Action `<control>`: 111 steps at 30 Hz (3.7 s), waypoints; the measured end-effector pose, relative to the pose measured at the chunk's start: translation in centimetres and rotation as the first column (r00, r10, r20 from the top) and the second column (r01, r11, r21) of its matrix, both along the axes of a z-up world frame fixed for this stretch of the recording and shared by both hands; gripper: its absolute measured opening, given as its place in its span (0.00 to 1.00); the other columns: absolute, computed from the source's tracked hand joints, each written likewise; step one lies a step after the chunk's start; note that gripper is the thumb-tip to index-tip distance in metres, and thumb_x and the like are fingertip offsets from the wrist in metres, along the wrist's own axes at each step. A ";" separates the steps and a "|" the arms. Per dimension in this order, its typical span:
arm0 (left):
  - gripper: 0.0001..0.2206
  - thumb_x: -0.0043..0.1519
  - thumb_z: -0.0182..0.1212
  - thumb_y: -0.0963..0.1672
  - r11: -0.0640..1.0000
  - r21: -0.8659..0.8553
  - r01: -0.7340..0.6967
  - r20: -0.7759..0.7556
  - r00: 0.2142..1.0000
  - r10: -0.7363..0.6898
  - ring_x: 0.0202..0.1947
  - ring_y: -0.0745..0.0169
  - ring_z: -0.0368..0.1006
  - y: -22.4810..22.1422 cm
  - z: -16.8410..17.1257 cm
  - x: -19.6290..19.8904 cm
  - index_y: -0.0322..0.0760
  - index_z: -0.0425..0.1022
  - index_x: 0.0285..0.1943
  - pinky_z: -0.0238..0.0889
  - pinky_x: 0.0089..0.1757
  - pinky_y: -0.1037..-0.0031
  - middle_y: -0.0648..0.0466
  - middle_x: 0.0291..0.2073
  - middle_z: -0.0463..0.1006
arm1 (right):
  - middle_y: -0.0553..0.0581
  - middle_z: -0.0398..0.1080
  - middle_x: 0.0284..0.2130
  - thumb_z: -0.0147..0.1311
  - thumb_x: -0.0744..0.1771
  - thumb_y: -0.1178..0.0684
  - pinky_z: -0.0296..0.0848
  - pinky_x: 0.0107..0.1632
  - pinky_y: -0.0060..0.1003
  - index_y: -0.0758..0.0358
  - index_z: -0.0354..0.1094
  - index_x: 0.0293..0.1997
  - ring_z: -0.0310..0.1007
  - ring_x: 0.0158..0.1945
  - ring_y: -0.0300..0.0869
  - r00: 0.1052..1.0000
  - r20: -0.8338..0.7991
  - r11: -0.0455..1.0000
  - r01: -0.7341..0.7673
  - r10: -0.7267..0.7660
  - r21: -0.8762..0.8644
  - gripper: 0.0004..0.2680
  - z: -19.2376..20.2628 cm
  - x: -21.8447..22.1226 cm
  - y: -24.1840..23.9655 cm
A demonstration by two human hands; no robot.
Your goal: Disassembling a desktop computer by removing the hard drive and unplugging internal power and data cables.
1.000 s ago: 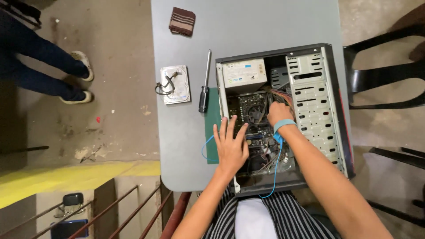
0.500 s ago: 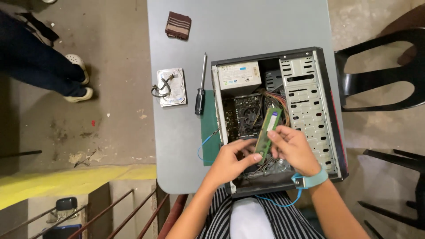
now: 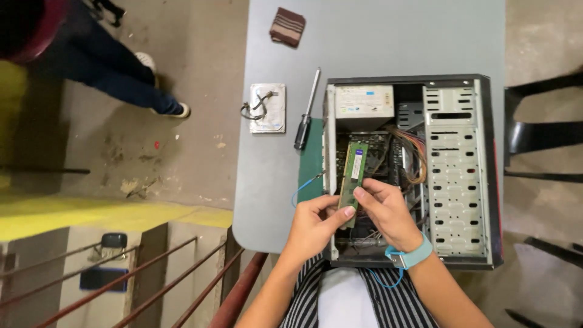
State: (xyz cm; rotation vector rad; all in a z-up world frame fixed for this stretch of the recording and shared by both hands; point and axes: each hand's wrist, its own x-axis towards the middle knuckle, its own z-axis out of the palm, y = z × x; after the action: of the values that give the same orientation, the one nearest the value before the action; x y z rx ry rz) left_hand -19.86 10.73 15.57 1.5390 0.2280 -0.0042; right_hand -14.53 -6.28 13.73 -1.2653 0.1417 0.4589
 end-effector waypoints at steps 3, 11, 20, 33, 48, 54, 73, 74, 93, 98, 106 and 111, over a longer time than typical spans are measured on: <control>0.13 0.58 0.72 0.40 0.963 -0.270 0.005 -0.133 0.990 -0.043 0.24 0.67 0.78 0.7 -0.1 -0.2 0.25 0.83 0.49 0.69 0.26 0.82 0.45 0.22 0.81 | 0.63 0.79 0.30 0.58 0.69 0.55 0.79 0.35 0.37 0.77 0.77 0.46 0.74 0.32 0.38 0.999 0.035 0.992 -0.033 0.038 -0.124 0.10 -0.7 0.1 -0.4; 0.10 0.62 0.70 0.47 0.991 0.083 -0.107 -0.113 0.987 0.116 0.23 0.69 0.70 2.8 1.5 1.6 0.37 0.86 0.39 0.64 0.27 0.76 0.49 0.21 0.80 | 0.68 0.71 0.13 0.57 0.69 0.58 0.77 0.25 0.39 0.76 0.77 0.32 0.74 0.16 0.46 0.991 0.100 0.979 -0.074 0.094 -0.190 0.09 3.1 1.1 1.5; 0.15 0.57 0.75 0.46 0.998 -0.038 -0.051 -0.174 0.984 0.044 0.28 0.69 0.68 2.9 0.7 2.3 0.28 0.83 0.45 0.64 0.31 0.75 0.49 0.24 0.79 | 0.69 0.71 0.12 0.56 0.69 0.59 0.78 0.26 0.40 0.76 0.77 0.34 0.75 0.15 0.48 0.983 0.116 0.965 -0.112 0.143 -0.236 0.08 4.8 1.2 2.9; 0.30 0.52 0.77 0.42 0.977 -0.106 0.184 -0.147 0.969 -0.198 0.42 0.58 0.77 5.8 0.1 2.1 0.22 0.73 0.63 0.72 0.45 0.69 0.39 0.48 0.82 | 0.69 0.74 0.16 0.57 0.69 0.58 0.78 0.26 0.38 0.74 0.78 0.41 0.76 0.17 0.47 0.981 0.091 0.950 -0.140 0.171 -0.280 0.07 2.4 2.7 5.1; 0.17 0.55 0.68 0.48 0.901 0.429 -0.066 -0.365 0.900 0.240 0.39 0.72 0.77 17.7 -26.9 7.3 0.41 0.85 0.51 0.67 0.44 0.74 0.56 0.37 0.87 | 0.57 0.84 0.42 0.51 0.67 0.47 0.85 0.42 0.32 0.58 0.75 0.58 0.85 0.39 0.43 0.968 -0.060 0.672 -0.213 0.245 -0.709 0.15 0.1 -0.6 -8.3; 0.12 0.62 0.63 0.46 0.582 0.811 -0.063 -0.126 0.952 0.279 0.42 0.36 0.73 16.0 -29.4 6.5 0.41 0.81 0.53 0.63 0.46 0.52 0.42 0.39 0.80 | 0.67 0.80 0.35 0.53 0.69 0.57 0.80 0.41 0.39 0.75 0.76 0.52 0.77 0.32 0.47 0.989 0.012 0.746 0.118 -0.146 -0.656 0.11 1.5 -3.6 -11.5; 0.17 0.61 0.66 0.49 0.497 0.856 -0.139 -0.087 0.910 0.405 0.40 0.32 0.70 11.3 -28.6 1.2 0.34 0.74 0.50 0.66 0.42 0.47 0.41 0.41 0.72 | 0.60 0.79 0.40 0.57 0.68 0.52 0.77 0.49 0.35 0.65 0.77 0.53 0.79 0.41 0.42 0.985 0.055 0.711 -0.078 0.163 -0.699 0.11 -0.5 -2.5 -5.3; 0.17 0.61 0.66 0.49 0.544 0.826 -0.148 -0.113 0.902 0.416 0.40 0.32 0.70 10.5 -27.9 0.9 0.34 0.74 0.51 0.66 0.41 0.46 0.42 0.42 0.71 | 0.59 0.80 0.47 0.57 0.66 0.49 0.79 0.54 0.37 0.61 0.76 0.55 0.82 0.46 0.44 0.948 0.064 0.671 -0.172 0.312 -0.721 0.13 -0.4 -1.9 -3.3; 0.18 0.63 0.68 0.54 0.970 0.234 -0.071 -0.204 0.972 0.120 0.46 0.49 0.80 6.8 -18.5 2.5 0.43 0.83 0.53 0.73 0.44 0.64 0.48 0.43 0.83 | 0.63 0.77 0.41 0.63 0.67 0.59 0.78 0.46 0.43 0.63 0.78 0.50 0.80 0.45 0.55 0.831 0.492 0.785 0.113 0.262 -0.609 0.08 -4.7 1.9 -6.3; 0.12 0.63 0.67 0.45 0.958 0.270 0.101 -0.226 0.973 -0.038 0.47 0.41 0.81 5.8 -16.4 5.0 0.36 0.84 0.52 0.73 0.46 0.60 0.40 0.42 0.84 | 0.64 0.74 0.50 0.67 0.69 0.58 0.68 0.63 0.51 0.66 0.78 0.55 0.74 0.55 0.59 0.668 0.645 0.319 0.561 0.371 -0.764 0.09 -5.2 -0.8 -18.9; 0.09 0.59 0.72 0.45 0.897 0.411 0.164 -0.312 0.950 -0.030 0.41 0.48 0.83 5.2 -16.5 6.6 0.38 0.86 0.45 0.73 0.42 0.66 0.45 0.36 0.85 | 0.66 0.70 0.58 0.65 0.67 0.50 0.57 0.71 0.59 0.63 0.74 0.59 0.64 0.66 0.66 0.711 0.585 0.237 0.537 0.389 -0.810 0.15 -7.2 -2.3 -20.0; 0.12 0.59 0.71 0.50 0.784 0.570 0.247 -0.414 0.910 0.015 0.42 0.49 0.82 4.2 -10.4 6.5 0.44 0.86 0.47 0.72 0.47 0.62 0.53 0.36 0.86 | 0.61 0.63 0.65 0.62 0.69 0.44 0.41 0.74 0.63 0.57 0.73 0.61 0.50 0.73 0.65 0.800 0.499 0.174 0.468 0.332 -0.866 0.16 -7.8 -3.0 -17.9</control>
State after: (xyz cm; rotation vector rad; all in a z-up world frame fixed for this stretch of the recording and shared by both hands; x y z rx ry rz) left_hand -13.34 14.88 5.21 2.2048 0.4934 -0.3874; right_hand -17.55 -24.18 5.92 -2.7160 -0.0922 -0.3187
